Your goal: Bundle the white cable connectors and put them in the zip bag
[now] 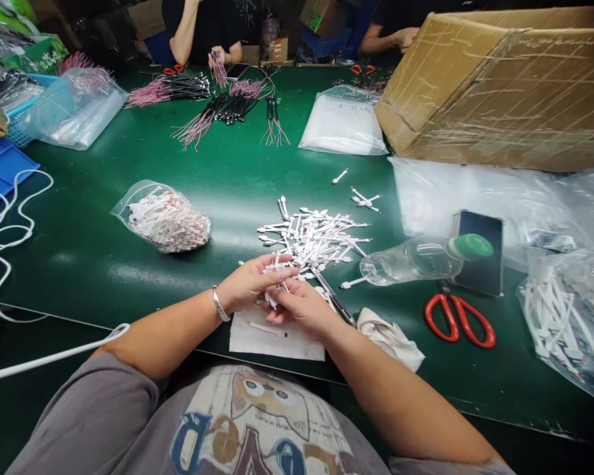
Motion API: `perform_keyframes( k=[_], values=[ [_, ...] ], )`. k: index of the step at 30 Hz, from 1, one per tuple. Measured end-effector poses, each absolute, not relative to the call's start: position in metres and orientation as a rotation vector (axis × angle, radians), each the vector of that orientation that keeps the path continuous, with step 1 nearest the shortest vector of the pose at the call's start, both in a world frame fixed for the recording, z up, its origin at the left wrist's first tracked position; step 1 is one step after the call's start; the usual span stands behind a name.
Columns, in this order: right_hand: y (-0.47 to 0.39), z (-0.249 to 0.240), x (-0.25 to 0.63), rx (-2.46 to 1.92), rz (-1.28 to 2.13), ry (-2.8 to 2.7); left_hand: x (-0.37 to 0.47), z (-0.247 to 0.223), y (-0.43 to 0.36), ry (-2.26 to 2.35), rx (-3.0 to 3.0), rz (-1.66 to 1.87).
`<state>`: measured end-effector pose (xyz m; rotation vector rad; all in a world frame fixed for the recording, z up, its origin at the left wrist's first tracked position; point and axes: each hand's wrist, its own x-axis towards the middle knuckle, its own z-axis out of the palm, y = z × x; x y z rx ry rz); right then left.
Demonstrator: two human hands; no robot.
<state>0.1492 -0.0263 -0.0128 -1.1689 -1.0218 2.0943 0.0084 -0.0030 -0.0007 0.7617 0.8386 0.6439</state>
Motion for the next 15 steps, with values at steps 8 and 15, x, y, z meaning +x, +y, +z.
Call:
perform_keyframes(
  k=[8, 15],
  values=[
    [-0.021, -0.004, 0.159, -1.266, 2.053, -1.116, 0.002, 0.0, 0.005, 0.732, 0.641, 0.88],
    [-0.015, -0.005, 0.162, -1.267, 1.968, -1.028, -0.002, 0.005, 0.014, 0.797, 0.526, 0.929]
  ],
)
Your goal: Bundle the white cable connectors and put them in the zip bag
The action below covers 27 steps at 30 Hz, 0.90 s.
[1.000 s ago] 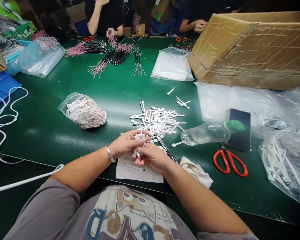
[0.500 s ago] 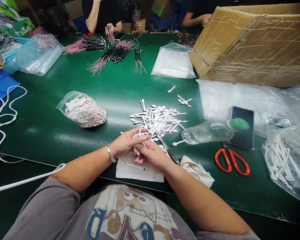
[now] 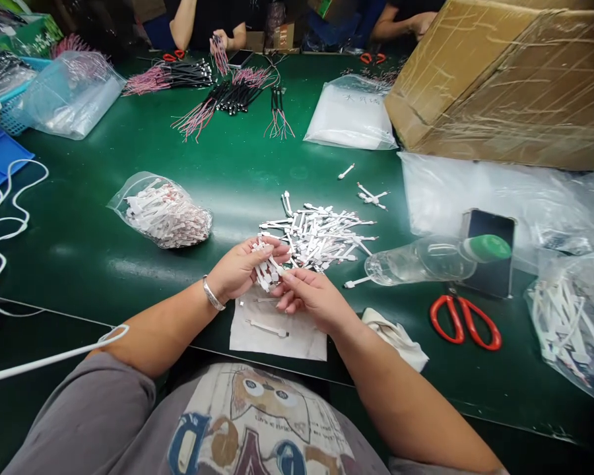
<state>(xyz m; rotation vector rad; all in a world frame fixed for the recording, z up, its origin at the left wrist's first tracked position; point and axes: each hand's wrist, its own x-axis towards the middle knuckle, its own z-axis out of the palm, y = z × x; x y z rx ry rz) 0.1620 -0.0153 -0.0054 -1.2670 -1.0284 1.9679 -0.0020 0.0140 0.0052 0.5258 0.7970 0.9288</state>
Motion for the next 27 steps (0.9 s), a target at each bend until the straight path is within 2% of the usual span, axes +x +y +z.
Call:
perform_keyframes(
  k=[9, 16, 23, 27],
  values=[
    [-0.0147, -0.0132, 0.1633, -1.395, 1.605, -1.264, 0.0001, -0.0009, 0.0145, 0.883, 0.497, 0.919],
    [-0.0132, -0.0116, 0.1621, -1.31, 1.89, -1.12, 0.0002, 0.001, 0.0155, 0.911, 0.519, 0.912],
    [-0.0152, -0.0105, 0.1622, -1.373, 1.695, -1.28, 0.0007, -0.0004, 0.0159, 0.917, 0.521, 0.901],
    [-0.016, -0.0104, 0.1628, -1.363, 1.737, -1.283, 0.0003, -0.0013, 0.0157, 0.906, 0.509, 0.895]
  ],
)
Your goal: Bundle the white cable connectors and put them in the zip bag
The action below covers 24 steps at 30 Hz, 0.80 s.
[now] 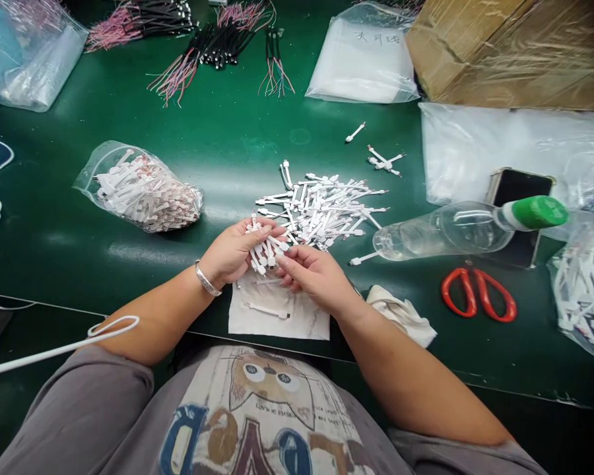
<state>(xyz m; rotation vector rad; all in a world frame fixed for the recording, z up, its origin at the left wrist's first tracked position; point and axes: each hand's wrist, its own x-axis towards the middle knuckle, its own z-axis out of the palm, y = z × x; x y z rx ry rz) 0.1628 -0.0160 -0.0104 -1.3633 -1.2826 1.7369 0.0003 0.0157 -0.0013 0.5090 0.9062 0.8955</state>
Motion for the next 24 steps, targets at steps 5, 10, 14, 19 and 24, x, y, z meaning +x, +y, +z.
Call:
perform_keyframes(
  k=[5, 10, 14, 19, 24],
  values=[
    [-0.0146, -0.0097, 0.1623, -1.381, 1.658, -1.247, -0.0013, -0.0013, 0.0146, 0.884, 0.536, 0.883],
    [-0.014, -0.0102, 0.1626, -1.396, 1.575, -1.204, -0.0007, -0.0023, 0.0141, 0.852, 0.548, 0.874],
    [-0.0142, -0.0114, 0.1633, -1.372, 1.729, -1.211, -0.0009, -0.002, 0.0148, 0.865, 0.557, 0.874],
    [-0.0144, -0.011, 0.1631, -1.348, 1.763, -1.21, -0.0015, -0.0016, 0.0154, 0.862, 0.568, 0.882],
    [-0.0155, -0.011, 0.1615, -1.38, 1.681, -1.187, -0.001, -0.0009, 0.0161, 0.872, 0.576, 0.906]
  ],
)
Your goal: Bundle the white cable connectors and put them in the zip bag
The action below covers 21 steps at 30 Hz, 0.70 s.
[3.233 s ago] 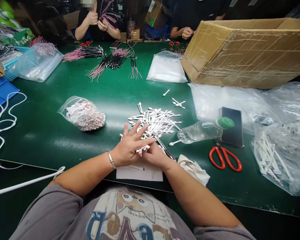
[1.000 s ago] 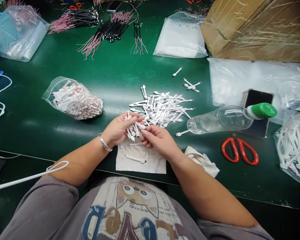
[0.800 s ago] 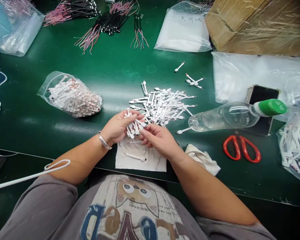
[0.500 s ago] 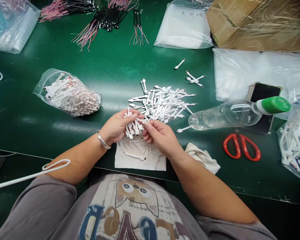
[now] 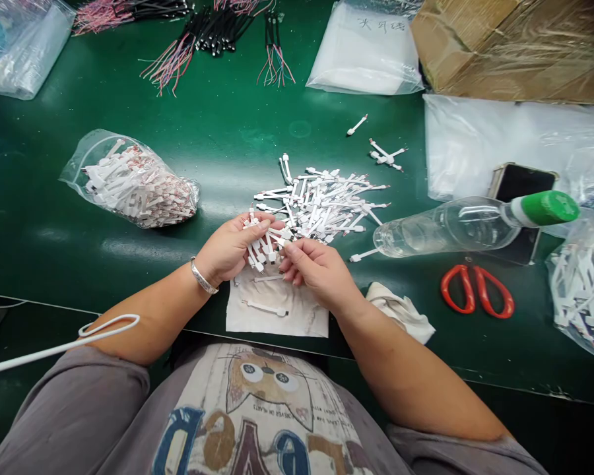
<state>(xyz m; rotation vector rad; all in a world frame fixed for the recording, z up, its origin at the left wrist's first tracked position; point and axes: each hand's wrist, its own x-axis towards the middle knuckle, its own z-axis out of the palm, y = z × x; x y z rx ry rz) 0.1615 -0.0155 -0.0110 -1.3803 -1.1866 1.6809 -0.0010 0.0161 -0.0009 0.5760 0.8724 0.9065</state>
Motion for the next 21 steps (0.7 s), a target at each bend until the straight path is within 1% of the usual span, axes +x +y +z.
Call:
perform_keyframes(
  k=[5, 15, 21],
  values=[
    [-0.019, -0.0137, 0.1576, -1.31, 1.93, -1.18, -0.0003, 0.0009, 0.0156, 0.874, 0.564, 0.92],
    [-0.0159, -0.0111, 0.1599, -1.343, 1.735, -1.049, -0.0006, -0.0011, 0.0158, 0.87, 0.52, 0.921],
    [-0.0181, -0.0141, 0.1529, -1.312, 1.778, -1.089, 0.002, -0.0026, 0.0124, 0.844, 0.502, 0.905]
  ],
)
